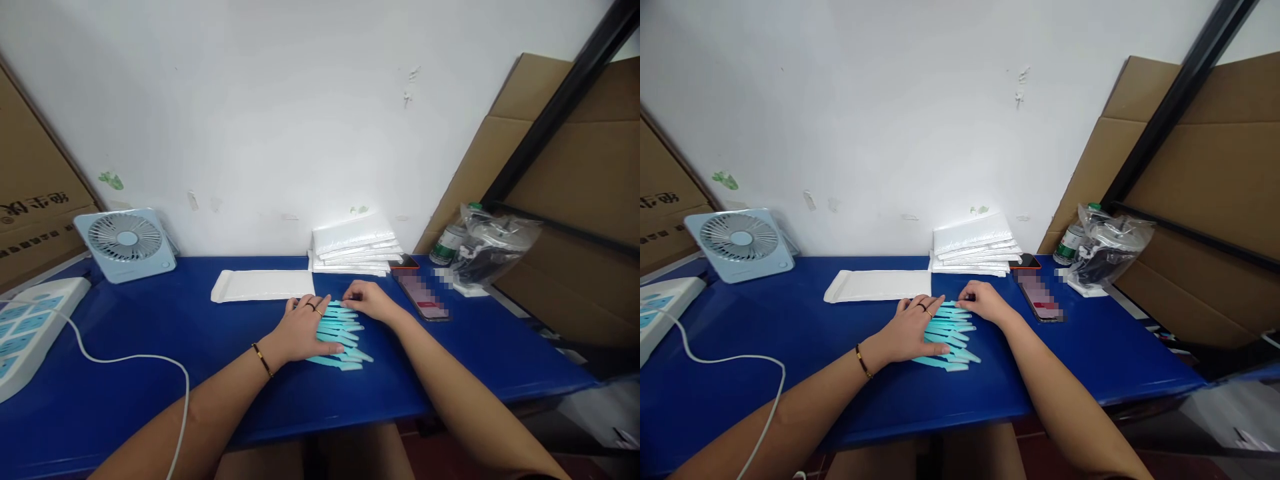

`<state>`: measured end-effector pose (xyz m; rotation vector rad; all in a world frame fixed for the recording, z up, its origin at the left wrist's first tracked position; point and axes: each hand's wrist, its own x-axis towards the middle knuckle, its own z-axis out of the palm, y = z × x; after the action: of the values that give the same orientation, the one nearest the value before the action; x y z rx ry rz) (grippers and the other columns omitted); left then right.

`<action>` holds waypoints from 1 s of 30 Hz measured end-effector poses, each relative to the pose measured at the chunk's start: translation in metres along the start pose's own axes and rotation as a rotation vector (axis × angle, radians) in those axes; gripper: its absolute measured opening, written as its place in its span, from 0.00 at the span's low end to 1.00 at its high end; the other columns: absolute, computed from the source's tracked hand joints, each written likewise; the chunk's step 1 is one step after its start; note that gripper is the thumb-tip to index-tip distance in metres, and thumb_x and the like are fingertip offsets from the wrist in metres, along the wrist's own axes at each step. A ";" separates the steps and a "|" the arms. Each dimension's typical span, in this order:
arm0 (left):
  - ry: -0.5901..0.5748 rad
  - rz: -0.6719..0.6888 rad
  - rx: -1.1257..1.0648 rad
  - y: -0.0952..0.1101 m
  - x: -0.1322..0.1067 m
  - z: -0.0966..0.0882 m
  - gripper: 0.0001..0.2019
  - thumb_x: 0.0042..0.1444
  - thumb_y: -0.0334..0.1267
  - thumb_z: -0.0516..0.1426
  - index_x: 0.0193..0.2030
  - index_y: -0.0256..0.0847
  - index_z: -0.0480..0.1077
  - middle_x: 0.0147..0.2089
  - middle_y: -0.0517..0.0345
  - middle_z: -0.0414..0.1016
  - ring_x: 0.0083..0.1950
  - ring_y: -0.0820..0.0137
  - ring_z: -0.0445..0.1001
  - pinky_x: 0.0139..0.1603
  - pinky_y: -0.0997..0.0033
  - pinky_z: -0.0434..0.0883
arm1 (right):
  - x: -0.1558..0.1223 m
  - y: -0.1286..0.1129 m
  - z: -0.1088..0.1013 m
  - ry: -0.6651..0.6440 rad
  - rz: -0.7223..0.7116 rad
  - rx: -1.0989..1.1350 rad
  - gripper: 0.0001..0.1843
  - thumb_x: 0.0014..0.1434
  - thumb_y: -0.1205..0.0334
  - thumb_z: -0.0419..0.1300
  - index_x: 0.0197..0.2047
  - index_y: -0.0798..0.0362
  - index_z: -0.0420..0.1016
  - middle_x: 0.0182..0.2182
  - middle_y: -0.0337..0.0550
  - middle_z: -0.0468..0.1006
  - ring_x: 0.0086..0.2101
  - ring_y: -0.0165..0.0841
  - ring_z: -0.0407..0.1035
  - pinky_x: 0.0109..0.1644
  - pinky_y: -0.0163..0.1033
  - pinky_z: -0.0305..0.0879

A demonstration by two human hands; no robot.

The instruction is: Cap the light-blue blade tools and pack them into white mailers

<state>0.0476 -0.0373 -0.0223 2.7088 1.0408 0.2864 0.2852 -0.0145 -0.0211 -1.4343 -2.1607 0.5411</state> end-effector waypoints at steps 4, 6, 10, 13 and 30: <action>-0.047 0.028 0.007 -0.007 -0.005 -0.005 0.58 0.34 0.74 0.53 0.68 0.43 0.43 0.69 0.42 0.47 0.66 0.47 0.46 0.62 0.47 0.45 | -0.021 -0.015 0.003 -0.152 -0.023 0.002 0.48 0.45 0.40 0.64 0.64 0.56 0.57 0.60 0.57 0.60 0.59 0.47 0.55 0.59 0.51 0.55; -0.056 0.020 0.006 -0.008 -0.007 -0.007 0.53 0.36 0.70 0.56 0.66 0.43 0.49 0.65 0.43 0.55 0.64 0.50 0.52 0.60 0.51 0.51 | -0.036 -0.027 0.010 -0.257 -0.032 -0.030 0.59 0.41 0.37 0.65 0.67 0.58 0.48 0.65 0.59 0.50 0.63 0.50 0.45 0.64 0.54 0.46; -0.045 0.018 0.066 0.003 -0.014 -0.007 0.30 0.49 0.56 0.57 0.55 0.42 0.62 0.53 0.48 0.67 0.54 0.58 0.64 0.50 0.62 0.62 | -0.066 -0.053 0.030 -0.204 -0.122 -0.104 0.49 0.50 0.40 0.61 0.67 0.54 0.48 0.64 0.56 0.51 0.63 0.48 0.45 0.64 0.54 0.46; -0.006 0.027 0.172 0.017 -0.022 0.000 0.16 0.56 0.47 0.54 0.46 0.39 0.66 0.45 0.49 0.70 0.47 0.60 0.66 0.45 0.64 0.64 | -0.083 -0.071 0.041 -0.080 -0.208 -0.168 0.26 0.61 0.54 0.54 0.61 0.50 0.58 0.55 0.51 0.65 0.55 0.42 0.58 0.58 0.50 0.58; 0.002 0.023 0.284 0.050 -0.049 0.007 0.13 0.52 0.39 0.56 0.43 0.36 0.63 0.44 0.48 0.70 0.46 0.59 0.67 0.43 0.63 0.66 | -0.082 -0.106 0.033 -0.324 -0.049 -0.477 0.16 0.46 0.63 0.57 0.41 0.56 0.68 0.38 0.51 0.76 0.38 0.43 0.72 0.36 0.39 0.62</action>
<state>0.0456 -0.1076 -0.0200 2.9721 1.1275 0.1551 0.2150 -0.1316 -0.0016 -1.6135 -2.7094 0.2593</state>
